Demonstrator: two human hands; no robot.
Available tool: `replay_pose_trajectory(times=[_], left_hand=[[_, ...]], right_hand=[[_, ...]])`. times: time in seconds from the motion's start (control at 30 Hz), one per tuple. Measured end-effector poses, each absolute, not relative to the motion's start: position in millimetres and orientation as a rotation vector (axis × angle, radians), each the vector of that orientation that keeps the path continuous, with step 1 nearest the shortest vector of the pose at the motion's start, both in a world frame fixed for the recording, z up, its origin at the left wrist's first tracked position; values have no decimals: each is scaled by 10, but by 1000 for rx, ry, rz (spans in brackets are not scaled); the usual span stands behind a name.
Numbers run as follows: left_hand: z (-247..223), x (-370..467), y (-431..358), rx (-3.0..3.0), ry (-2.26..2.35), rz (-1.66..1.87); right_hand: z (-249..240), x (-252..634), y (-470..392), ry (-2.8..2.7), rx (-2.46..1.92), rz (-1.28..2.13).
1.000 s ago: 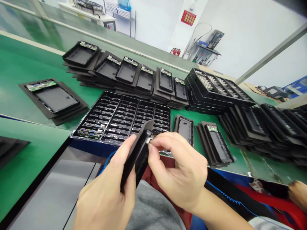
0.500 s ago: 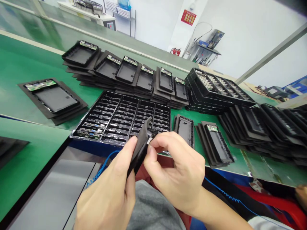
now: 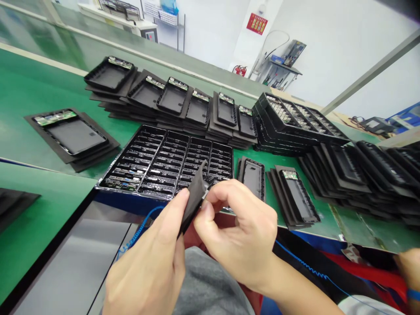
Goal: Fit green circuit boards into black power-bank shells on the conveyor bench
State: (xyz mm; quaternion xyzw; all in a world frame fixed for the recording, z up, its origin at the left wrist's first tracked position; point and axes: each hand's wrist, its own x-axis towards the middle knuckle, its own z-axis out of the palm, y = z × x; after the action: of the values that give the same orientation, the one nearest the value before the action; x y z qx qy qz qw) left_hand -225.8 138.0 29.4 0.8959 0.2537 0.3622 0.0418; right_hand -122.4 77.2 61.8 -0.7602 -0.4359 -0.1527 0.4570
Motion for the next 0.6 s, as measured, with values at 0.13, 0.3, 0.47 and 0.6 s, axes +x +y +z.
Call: replay_pose_trajectory(times=[0.13, 0.3, 0.47, 0.6], left_hand=[[294, -2249, 1366, 2707, 782, 1107], [268, -2267, 1358, 2672, 818, 1097], [256, -2286, 1391, 2680, 803, 1048], [251, -2302, 1461, 2653, 778, 939]], right_hand=[[591, -1225, 777, -1057, -1866, -388], [575, -1213, 780, -1055, -1833, -424], [570, -1197, 779, -1035, -1825, -377], [554, -1210, 769, -1014, -1812, -344]])
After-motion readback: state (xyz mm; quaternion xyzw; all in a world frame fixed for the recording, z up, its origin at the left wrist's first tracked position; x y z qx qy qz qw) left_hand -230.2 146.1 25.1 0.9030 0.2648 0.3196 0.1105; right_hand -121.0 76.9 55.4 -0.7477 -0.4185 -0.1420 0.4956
